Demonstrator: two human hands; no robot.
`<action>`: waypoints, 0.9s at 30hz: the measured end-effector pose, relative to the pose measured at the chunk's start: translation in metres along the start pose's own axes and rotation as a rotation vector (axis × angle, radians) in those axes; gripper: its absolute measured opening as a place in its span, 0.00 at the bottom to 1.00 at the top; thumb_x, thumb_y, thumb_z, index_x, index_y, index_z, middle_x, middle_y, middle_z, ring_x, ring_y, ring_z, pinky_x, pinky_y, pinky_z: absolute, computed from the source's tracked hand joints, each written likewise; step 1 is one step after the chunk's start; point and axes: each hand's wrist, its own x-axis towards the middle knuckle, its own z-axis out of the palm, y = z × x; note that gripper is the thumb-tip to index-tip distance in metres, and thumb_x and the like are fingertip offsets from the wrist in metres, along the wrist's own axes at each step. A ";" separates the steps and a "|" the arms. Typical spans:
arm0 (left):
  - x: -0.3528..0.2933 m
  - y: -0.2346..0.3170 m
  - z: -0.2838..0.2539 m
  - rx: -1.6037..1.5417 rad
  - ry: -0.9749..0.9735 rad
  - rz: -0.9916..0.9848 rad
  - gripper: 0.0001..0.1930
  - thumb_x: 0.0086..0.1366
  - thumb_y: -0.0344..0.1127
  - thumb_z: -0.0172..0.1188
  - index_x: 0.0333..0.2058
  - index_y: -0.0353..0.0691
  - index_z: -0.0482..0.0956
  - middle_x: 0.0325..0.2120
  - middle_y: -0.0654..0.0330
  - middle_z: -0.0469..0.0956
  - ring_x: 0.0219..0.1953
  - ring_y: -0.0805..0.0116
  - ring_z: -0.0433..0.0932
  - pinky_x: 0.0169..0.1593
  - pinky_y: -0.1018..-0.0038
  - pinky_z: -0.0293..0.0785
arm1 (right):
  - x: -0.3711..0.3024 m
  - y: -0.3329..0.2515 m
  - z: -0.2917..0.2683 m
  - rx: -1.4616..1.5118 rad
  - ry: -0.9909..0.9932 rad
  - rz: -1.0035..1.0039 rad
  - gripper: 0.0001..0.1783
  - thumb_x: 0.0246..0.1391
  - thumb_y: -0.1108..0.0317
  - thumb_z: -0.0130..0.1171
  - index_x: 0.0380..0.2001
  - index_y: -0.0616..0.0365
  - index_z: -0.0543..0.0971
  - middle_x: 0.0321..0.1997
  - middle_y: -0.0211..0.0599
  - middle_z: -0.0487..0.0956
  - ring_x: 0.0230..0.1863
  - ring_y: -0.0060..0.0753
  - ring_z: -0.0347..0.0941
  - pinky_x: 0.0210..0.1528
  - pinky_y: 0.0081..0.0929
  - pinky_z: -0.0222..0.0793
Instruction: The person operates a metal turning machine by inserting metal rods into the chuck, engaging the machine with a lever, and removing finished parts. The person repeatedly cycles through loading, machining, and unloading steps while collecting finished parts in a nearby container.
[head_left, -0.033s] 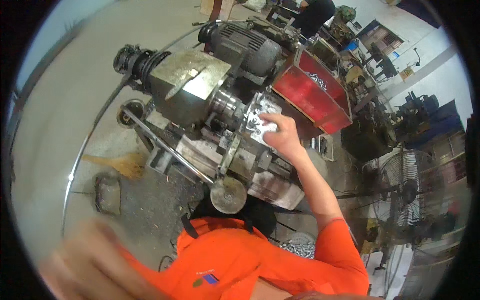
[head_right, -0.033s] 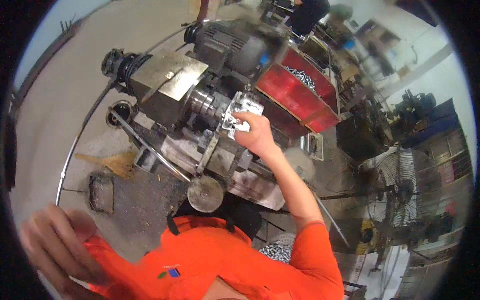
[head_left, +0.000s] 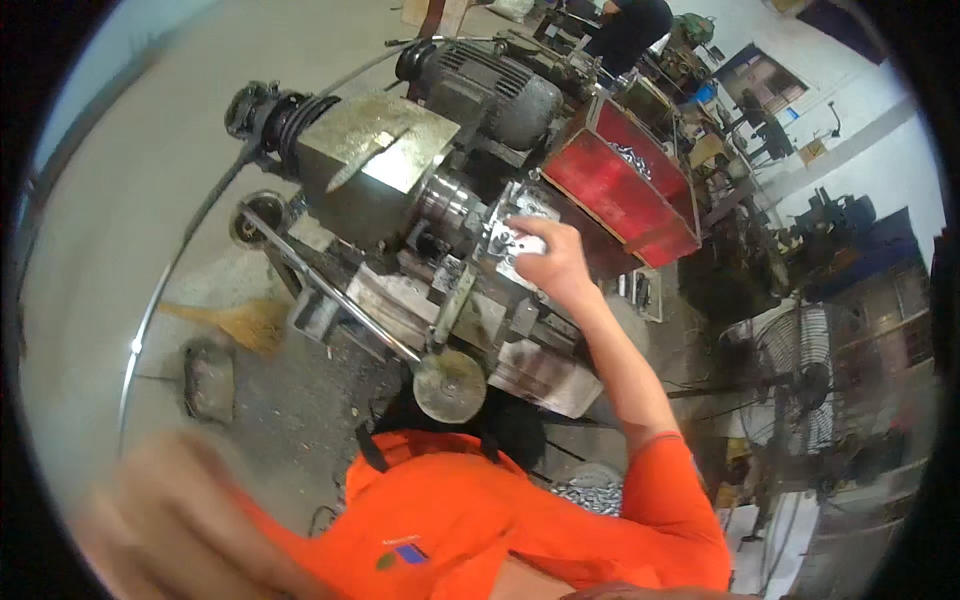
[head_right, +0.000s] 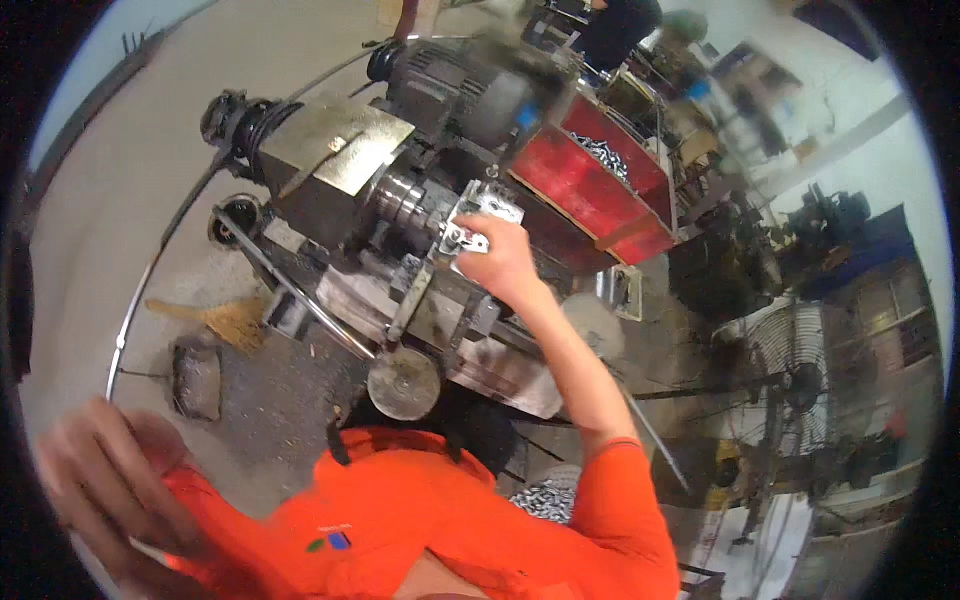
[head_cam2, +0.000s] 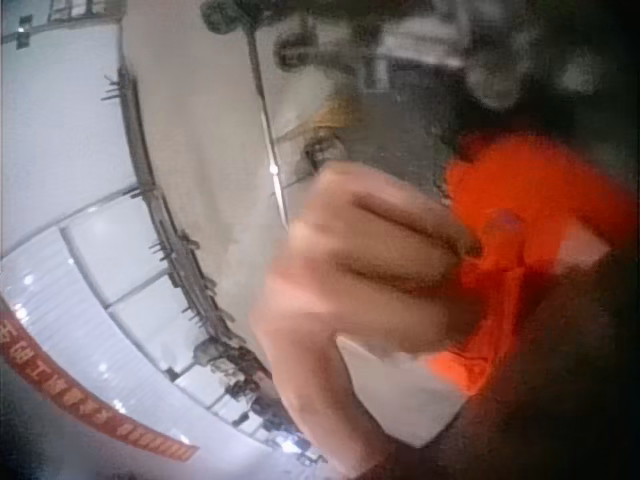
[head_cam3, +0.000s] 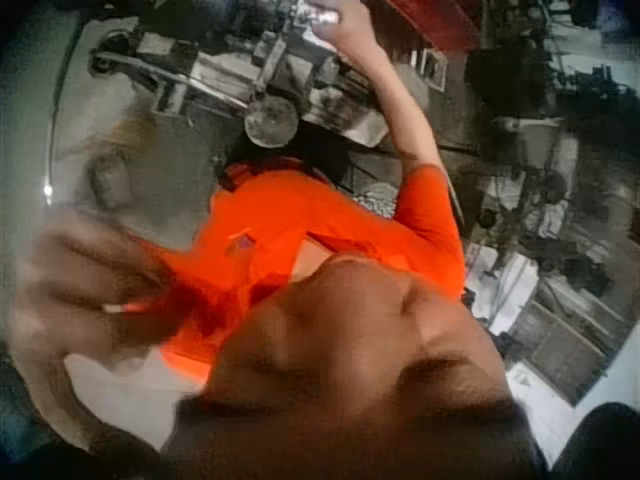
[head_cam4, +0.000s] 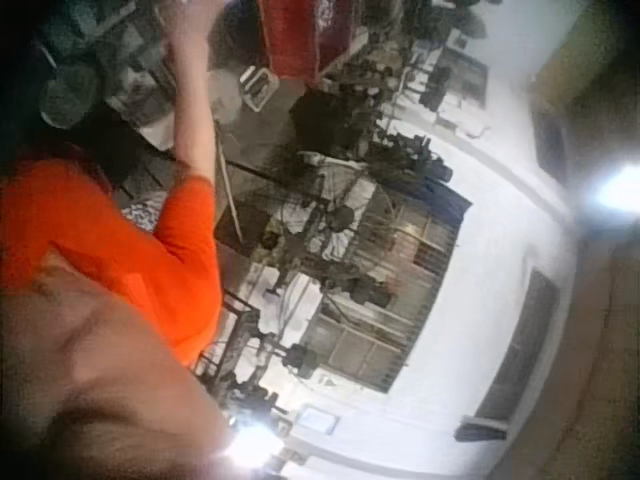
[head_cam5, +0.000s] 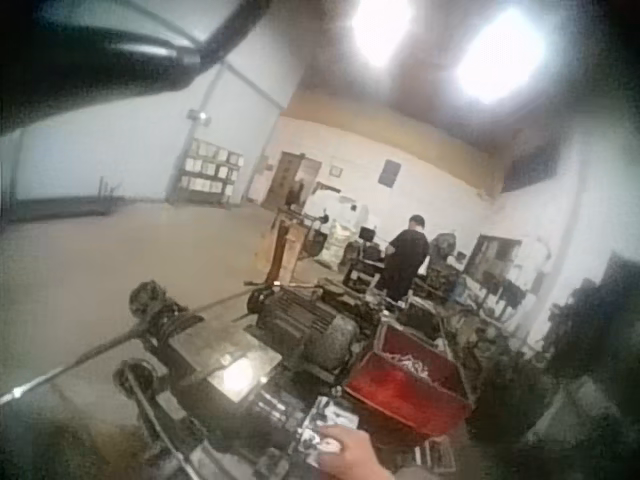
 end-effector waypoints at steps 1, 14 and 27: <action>0.001 -0.005 -0.009 -0.027 -0.116 -0.017 0.17 0.63 0.36 0.51 0.51 0.49 0.69 0.25 0.60 0.78 0.23 0.69 0.78 0.32 0.71 0.77 | 0.009 -0.001 0.001 -0.022 -0.058 -0.009 0.22 0.28 0.70 0.56 0.35 0.60 0.79 0.35 0.46 0.78 0.39 0.46 0.74 0.42 0.30 0.69; -0.402 0.080 -0.121 1.509 0.866 -2.001 0.27 0.59 0.59 0.51 0.40 0.37 0.77 0.32 0.47 0.77 0.37 0.48 0.75 0.43 0.57 0.70 | 0.077 0.003 0.073 -0.214 -0.334 0.074 0.13 0.25 0.66 0.58 0.19 0.61 0.80 0.25 0.52 0.78 0.32 0.50 0.77 0.38 0.37 0.74; -0.294 -0.026 0.012 1.929 0.894 -1.736 0.21 0.49 0.52 0.59 0.26 0.36 0.78 0.23 0.46 0.77 0.29 0.46 0.77 0.34 0.55 0.71 | 0.067 0.011 0.064 -0.234 -0.280 0.125 0.12 0.23 0.68 0.56 0.17 0.63 0.79 0.22 0.52 0.77 0.28 0.51 0.76 0.33 0.38 0.74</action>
